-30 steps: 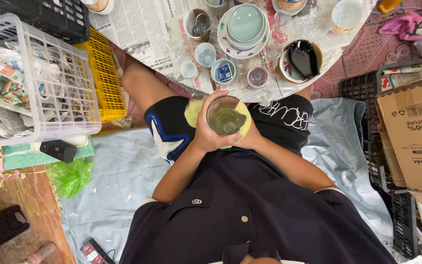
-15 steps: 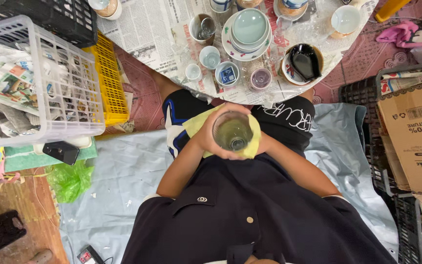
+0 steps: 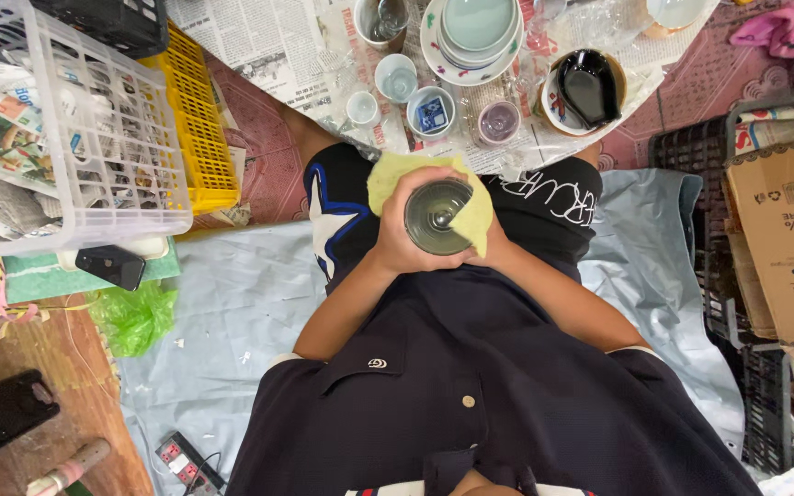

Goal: The person sits on the floor and wipes several glass cups and ceramic mugs with a yellow cloth. They handle each item one at a time, wiping the exterior and interior surfaces, then place the cleaned items back on the table.

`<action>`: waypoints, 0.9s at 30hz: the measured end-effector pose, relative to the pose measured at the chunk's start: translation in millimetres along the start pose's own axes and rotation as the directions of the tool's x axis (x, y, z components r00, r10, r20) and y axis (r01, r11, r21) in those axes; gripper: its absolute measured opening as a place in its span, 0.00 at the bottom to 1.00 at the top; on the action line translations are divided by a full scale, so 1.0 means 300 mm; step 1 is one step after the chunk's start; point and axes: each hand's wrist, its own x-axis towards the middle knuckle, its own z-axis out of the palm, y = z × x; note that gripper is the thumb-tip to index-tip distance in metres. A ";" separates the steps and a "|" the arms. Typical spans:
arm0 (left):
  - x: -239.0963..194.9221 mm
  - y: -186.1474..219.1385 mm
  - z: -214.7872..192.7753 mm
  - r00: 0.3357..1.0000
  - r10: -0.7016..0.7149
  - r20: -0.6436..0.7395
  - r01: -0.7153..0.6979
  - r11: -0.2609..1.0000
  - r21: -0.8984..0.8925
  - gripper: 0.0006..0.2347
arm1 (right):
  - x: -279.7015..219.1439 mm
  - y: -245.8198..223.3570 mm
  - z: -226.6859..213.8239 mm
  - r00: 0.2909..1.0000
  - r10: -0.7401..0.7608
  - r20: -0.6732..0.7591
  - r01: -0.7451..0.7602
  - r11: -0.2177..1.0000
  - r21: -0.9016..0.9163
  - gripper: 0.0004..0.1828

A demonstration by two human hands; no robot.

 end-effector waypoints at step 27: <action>-0.126 -0.235 -0.156 0.810 -0.315 0.495 0.495 0.820 -0.288 0.48 | -0.005 -0.406 -0.042 0.737 -0.484 0.471 0.676 0.522 -0.521 0.30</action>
